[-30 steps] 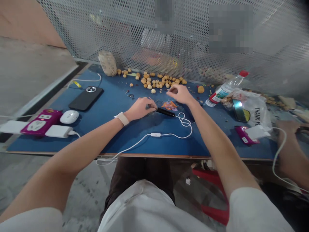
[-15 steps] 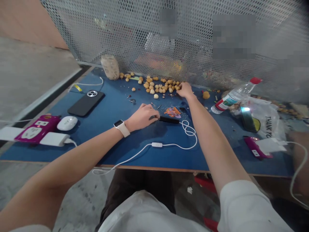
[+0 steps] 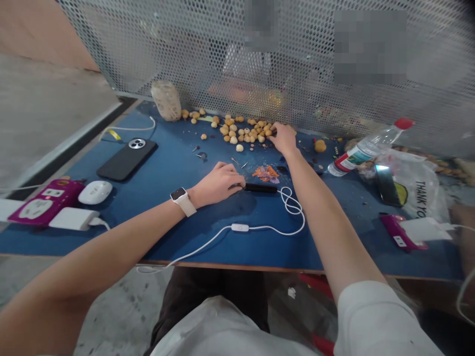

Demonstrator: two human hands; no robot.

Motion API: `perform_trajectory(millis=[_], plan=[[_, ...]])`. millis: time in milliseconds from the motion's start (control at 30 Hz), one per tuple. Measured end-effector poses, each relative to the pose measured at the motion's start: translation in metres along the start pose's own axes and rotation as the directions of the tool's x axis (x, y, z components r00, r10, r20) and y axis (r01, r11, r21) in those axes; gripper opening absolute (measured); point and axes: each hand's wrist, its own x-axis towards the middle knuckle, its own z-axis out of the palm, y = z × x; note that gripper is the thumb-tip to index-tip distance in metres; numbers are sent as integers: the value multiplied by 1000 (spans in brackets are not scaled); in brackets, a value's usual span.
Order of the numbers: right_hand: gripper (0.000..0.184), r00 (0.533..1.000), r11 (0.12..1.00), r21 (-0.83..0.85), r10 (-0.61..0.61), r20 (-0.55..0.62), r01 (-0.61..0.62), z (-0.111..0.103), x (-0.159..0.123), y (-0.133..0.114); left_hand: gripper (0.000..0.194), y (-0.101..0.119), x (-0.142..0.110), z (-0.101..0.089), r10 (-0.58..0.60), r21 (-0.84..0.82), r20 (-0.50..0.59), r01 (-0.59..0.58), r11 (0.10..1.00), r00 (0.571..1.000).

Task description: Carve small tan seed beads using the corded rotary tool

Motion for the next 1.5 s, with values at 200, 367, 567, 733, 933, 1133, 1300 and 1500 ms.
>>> perform_trajectory(millis=[200,367,567,733,933,1133,1300,1500], plan=[[37,1000,999,52,7,-11,-6,-2,-3,-2,23,1,-1,0,0,-14,-7,-1,1000,1000],[41,1000,998,55,-21,-15,22,-5,-6,-7,24,1,-1,-1,-6,-5,-6,6,1000,1000],[52,999,991,126,-45,28,42,-6,-10,-16,22,1,-1,0,-5,-1,6,5,1000,1000],[56,992,978,178,-117,39,109,-7,-12,-18,22,1,0,-1,4,-4,-1,-4,1000,1000],[46,988,955,265,-151,45,134,-4,-11,-11,22,1,0,0,0,4,1,0,1000,1000],[35,979,906,373,-201,-37,200,14,3,8,22,2,0,-1,-7,6,13,7,1000,1000],[32,975,886,410,-217,-42,215,24,9,18,21,4,1,-4,-30,5,36,29,1000,999],[32,976,896,390,-215,-35,212,20,5,16,22,5,0,-5,-34,1,31,34,999,999]])
